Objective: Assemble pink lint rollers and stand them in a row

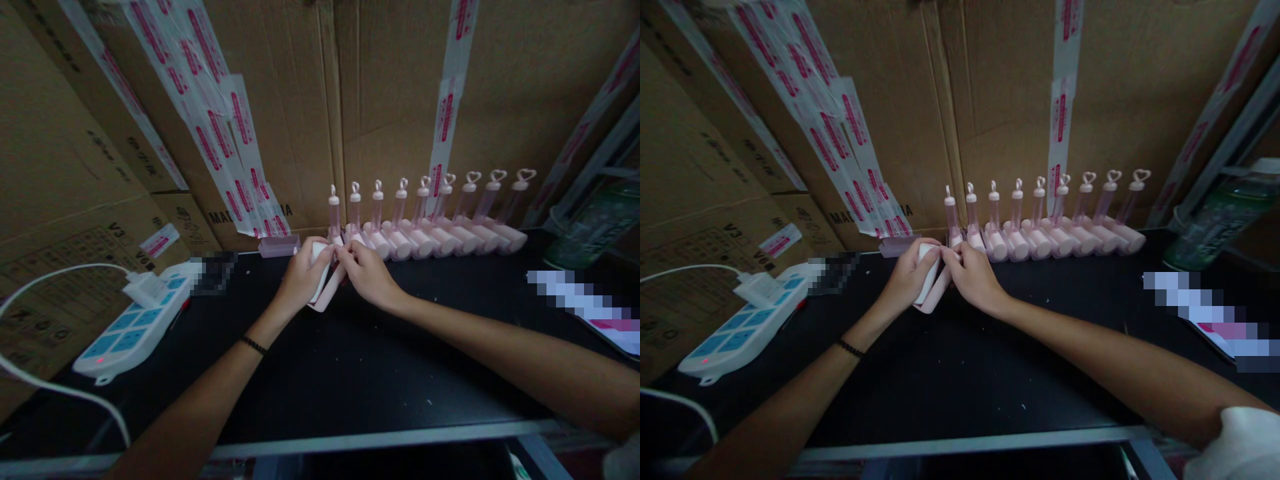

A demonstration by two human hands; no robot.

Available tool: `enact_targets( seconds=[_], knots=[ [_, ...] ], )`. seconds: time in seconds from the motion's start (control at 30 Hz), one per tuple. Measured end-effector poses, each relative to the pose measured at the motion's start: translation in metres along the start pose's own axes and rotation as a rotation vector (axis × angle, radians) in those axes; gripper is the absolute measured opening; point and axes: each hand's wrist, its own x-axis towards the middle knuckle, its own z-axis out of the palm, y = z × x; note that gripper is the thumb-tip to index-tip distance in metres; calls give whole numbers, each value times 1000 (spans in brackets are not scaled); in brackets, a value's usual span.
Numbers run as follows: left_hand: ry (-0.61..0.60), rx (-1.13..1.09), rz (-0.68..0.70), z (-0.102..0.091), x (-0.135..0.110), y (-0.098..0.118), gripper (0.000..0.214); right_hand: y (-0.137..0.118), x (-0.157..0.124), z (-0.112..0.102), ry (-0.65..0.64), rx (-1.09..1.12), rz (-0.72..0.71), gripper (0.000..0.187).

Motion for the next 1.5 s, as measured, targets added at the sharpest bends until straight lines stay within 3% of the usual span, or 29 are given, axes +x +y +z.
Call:
enact_targets(
  seconds=[0.2,0.47,0.63,1.0,1.33,1.5],
  knots=[
    [-73,104,64,-2,1,4,26,1,0,-2,99,-143,-83,35],
    [-107,60,86,-2,4,9,24,-2,-3,-3,113,-111,-87,34],
    [-155,-15,62,-2,4,9,23,-1,-2,-5,93,-131,-165,26],
    [-97,-194,-132,5,1,0,36,-10,0,-10,36,-75,-200,39],
    [-94,-449,-186,28,-14,6,43,-3,1,8,258,-13,-277,48],
    [22,-552,-306,19,-8,15,46,-5,16,8,284,-14,-257,46]
  ],
)
